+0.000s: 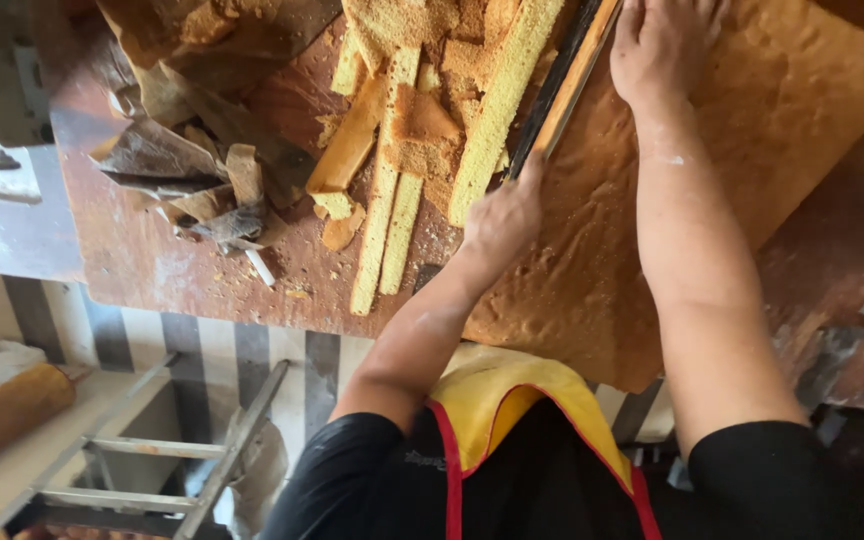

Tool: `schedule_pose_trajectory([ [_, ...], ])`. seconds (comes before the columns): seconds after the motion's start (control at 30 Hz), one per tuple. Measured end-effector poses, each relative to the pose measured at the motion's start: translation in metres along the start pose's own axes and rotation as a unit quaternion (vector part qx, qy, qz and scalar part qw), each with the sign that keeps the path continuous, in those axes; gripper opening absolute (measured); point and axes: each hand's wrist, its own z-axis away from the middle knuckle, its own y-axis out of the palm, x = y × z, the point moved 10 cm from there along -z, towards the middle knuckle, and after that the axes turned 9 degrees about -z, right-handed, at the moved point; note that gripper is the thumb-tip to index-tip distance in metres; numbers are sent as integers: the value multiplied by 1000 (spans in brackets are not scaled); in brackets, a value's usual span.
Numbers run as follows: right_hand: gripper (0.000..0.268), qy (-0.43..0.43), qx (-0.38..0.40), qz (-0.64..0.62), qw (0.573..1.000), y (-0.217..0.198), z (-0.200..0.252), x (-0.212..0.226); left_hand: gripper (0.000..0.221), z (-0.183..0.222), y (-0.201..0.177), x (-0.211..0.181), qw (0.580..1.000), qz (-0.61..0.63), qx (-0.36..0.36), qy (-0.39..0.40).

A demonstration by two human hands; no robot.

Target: The person cuts a large baked cake sheet on a wooden worktable into long strips and then cross-cuts the strips into square pieces using a long knife, holding the sheet steady with the other hand and moving cut pieces aside as they work across the sheet.

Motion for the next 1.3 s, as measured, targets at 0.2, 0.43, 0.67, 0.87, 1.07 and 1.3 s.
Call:
schedule_pose_trajectory([
  [0.2, 43, 43, 48, -101, 993, 15, 41, 2, 60, -10, 13, 4, 999, -11, 41, -26],
  [0.43, 79, 77, 85, -21, 993, -14, 177, 81, 62, -2, 21, 7, 999, 16, -37, 3],
  [0.67, 102, 68, 219, -7, 973, 12, 264, 128, 59, -7, 19, 6, 999, 6, -40, 11],
  [0.87, 98, 91, 223, 15, 970, 23, 263, 115, 52, 28, 13, 13, 999, 35, -24, -13],
  [1.07, 82, 70, 165, -4, 984, 19, 264, 118, 51, 53, 34, 29, 1000, 11, -15, -10],
  [1.3, 64, 80, 201, 38, 976, 20, 257, 120, 53, 63, 39, 35, 997, -19, -68, 3],
])
